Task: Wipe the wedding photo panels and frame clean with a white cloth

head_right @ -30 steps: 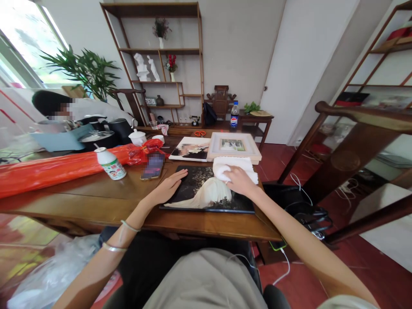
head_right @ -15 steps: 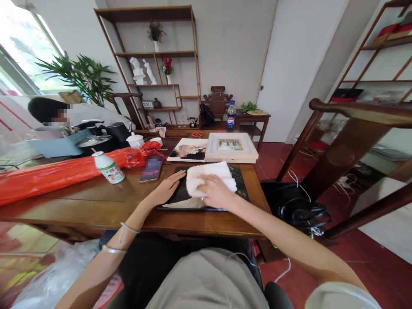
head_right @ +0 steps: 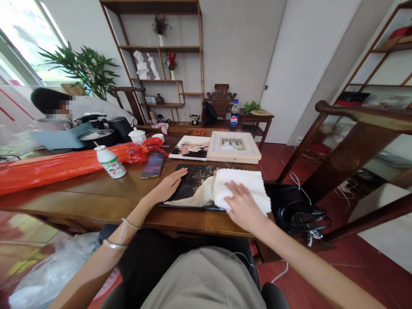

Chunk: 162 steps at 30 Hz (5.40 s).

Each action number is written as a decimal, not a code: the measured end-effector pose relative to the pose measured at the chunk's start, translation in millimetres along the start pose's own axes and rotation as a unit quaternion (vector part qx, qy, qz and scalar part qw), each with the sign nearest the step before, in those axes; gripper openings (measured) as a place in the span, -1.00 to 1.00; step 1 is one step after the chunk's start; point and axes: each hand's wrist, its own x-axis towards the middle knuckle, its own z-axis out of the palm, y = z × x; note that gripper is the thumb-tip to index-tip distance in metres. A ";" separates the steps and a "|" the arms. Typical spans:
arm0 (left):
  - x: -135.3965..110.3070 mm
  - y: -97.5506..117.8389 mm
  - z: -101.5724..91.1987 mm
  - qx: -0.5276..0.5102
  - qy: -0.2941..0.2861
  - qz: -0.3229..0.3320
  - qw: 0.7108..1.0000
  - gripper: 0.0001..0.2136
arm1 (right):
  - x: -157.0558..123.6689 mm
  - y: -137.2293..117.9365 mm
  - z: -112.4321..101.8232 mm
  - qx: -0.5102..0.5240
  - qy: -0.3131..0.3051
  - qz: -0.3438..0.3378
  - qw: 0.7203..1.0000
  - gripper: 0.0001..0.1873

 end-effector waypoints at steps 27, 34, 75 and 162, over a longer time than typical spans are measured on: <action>-0.6 -0.8 0.0 -0.002 0.000 0.003 1.000 -0.58 | 39.0 -39.0 -2.8 0.109 -0.018 -0.116 0.987 -0.76; -1.0 -2.7 -1.1 -0.007 -0.005 0.009 1.000 -0.59 | 52.3 -26.8 -5.2 0.128 -0.013 -0.122 0.984 -0.74; -2.2 -2.4 1.0 0.007 0.003 0.016 1.000 -0.59 | 115.5 -6.8 14.9 -0.031 -0.062 -0.048 0.996 -0.68; 10.0 -2.8 7.8 -0.047 0.064 -0.045 0.996 -0.64 | 74.2 -99.0 -5.3 -0.011 -0.014 -0.108 0.994 -0.74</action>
